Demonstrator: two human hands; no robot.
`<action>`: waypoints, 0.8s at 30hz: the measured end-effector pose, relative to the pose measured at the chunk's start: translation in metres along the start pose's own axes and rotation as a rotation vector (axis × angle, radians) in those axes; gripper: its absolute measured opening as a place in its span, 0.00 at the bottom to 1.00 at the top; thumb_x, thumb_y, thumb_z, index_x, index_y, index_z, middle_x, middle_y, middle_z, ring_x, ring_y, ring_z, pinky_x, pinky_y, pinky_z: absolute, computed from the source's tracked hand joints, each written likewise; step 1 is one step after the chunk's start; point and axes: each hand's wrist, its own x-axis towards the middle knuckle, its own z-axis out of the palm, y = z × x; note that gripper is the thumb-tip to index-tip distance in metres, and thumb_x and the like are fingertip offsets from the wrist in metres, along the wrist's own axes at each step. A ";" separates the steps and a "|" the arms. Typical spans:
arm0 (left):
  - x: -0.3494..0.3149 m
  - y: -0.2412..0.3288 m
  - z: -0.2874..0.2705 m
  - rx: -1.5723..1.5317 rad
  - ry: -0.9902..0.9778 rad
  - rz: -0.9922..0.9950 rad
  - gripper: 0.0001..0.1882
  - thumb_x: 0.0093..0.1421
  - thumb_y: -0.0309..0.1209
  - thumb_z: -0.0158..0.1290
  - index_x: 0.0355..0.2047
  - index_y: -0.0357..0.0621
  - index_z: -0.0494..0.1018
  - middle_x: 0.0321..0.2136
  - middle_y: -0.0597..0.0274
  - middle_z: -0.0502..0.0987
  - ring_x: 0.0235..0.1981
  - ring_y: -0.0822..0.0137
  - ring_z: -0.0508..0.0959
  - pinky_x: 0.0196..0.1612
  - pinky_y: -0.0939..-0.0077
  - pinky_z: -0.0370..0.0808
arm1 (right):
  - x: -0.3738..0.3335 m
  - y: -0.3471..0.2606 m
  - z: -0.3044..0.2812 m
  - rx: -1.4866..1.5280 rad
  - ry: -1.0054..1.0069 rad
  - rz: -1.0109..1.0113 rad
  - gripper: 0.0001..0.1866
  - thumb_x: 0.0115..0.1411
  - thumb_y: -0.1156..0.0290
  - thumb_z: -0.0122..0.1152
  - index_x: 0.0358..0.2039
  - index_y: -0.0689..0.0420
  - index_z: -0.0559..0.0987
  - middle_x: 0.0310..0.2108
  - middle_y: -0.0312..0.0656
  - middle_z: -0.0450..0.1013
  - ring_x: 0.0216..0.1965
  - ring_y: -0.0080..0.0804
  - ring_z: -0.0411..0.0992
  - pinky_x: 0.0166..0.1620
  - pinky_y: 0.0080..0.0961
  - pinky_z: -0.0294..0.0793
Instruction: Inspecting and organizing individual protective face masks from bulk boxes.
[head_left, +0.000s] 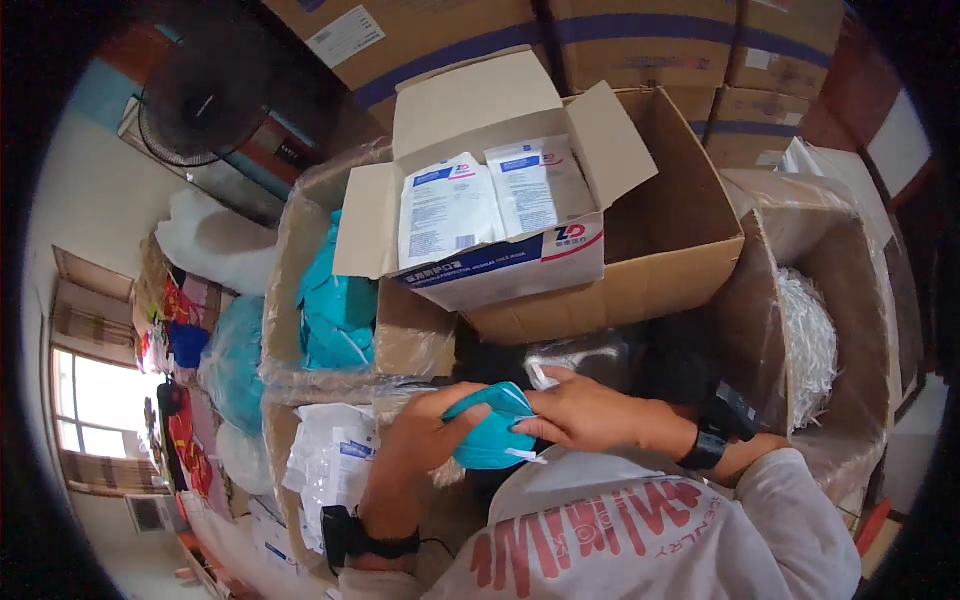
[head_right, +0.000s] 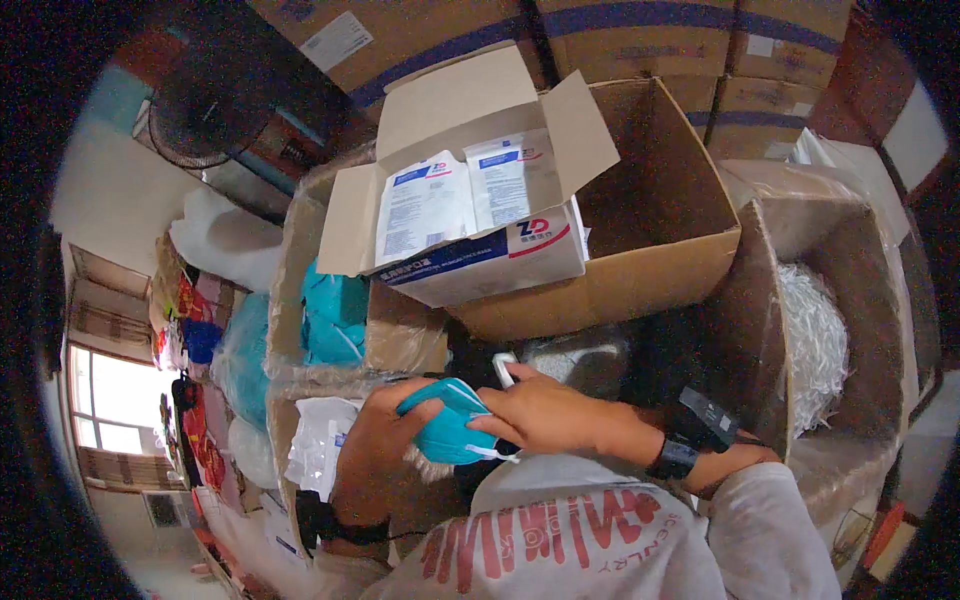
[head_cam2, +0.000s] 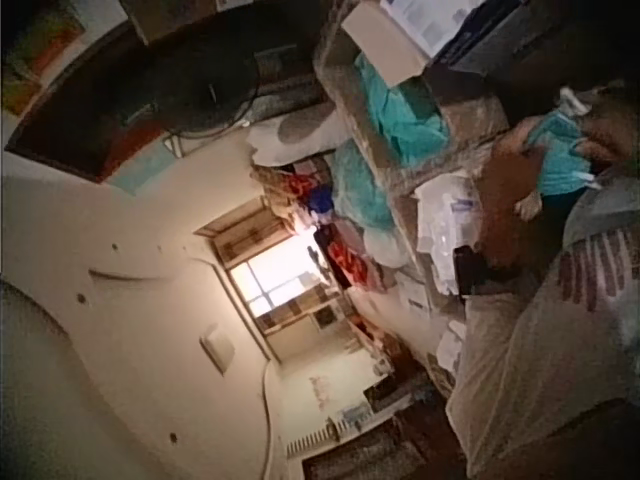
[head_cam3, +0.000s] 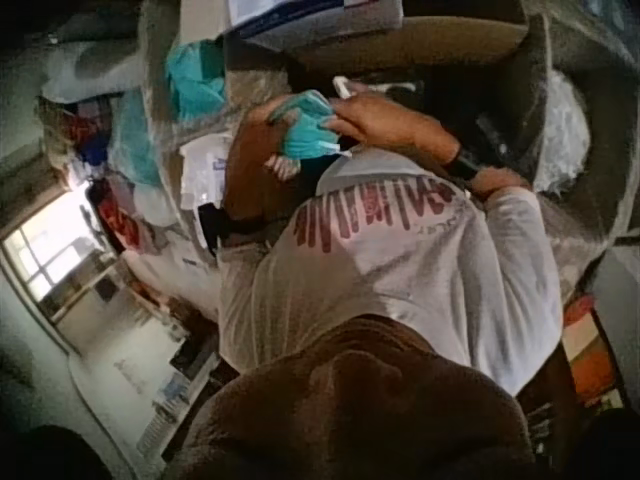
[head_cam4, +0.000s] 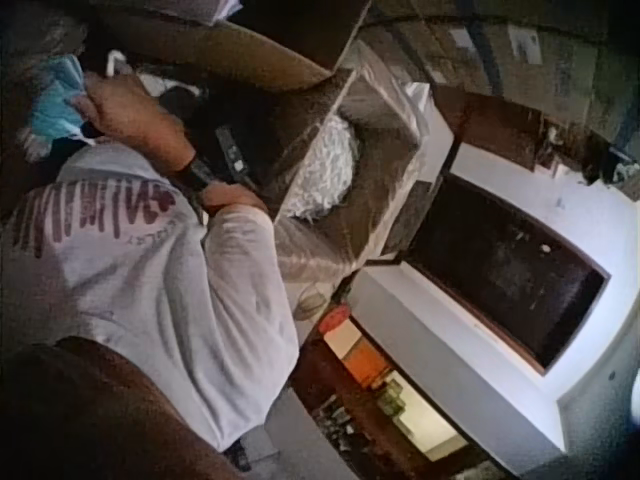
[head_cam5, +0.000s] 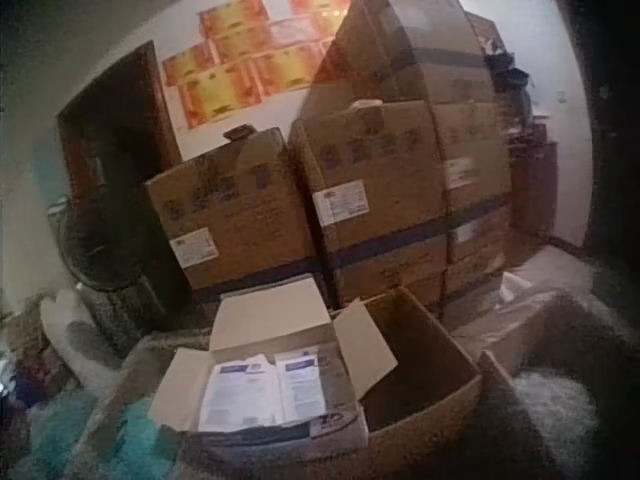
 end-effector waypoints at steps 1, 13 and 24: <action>0.001 -0.007 0.000 0.010 -0.012 -0.013 0.15 0.54 0.33 0.50 0.40 0.39 0.70 0.33 0.51 0.75 0.35 0.57 0.75 0.37 0.72 0.70 | -0.001 0.003 0.006 -0.027 -0.014 0.028 0.14 0.60 0.60 0.42 0.35 0.57 0.68 0.19 0.49 0.69 0.27 0.49 0.69 0.52 0.46 0.55; 0.039 0.017 0.027 0.540 0.371 0.397 0.07 0.56 0.32 0.46 0.28 0.41 0.69 0.27 0.53 0.72 0.31 0.51 0.71 0.34 0.63 0.67 | 0.011 0.001 0.013 -0.206 0.122 0.140 0.12 0.59 0.61 0.44 0.28 0.58 0.68 0.17 0.51 0.68 0.24 0.52 0.67 0.41 0.45 0.61; 0.031 -0.042 -0.024 0.418 0.644 0.101 0.17 0.61 0.39 0.39 0.23 0.40 0.67 0.20 0.50 0.71 0.24 0.48 0.71 0.26 0.60 0.65 | -0.014 0.025 -0.029 -0.003 -0.038 0.229 0.12 0.60 0.64 0.44 0.28 0.61 0.69 0.24 0.49 0.68 0.27 0.48 0.67 0.31 0.36 0.65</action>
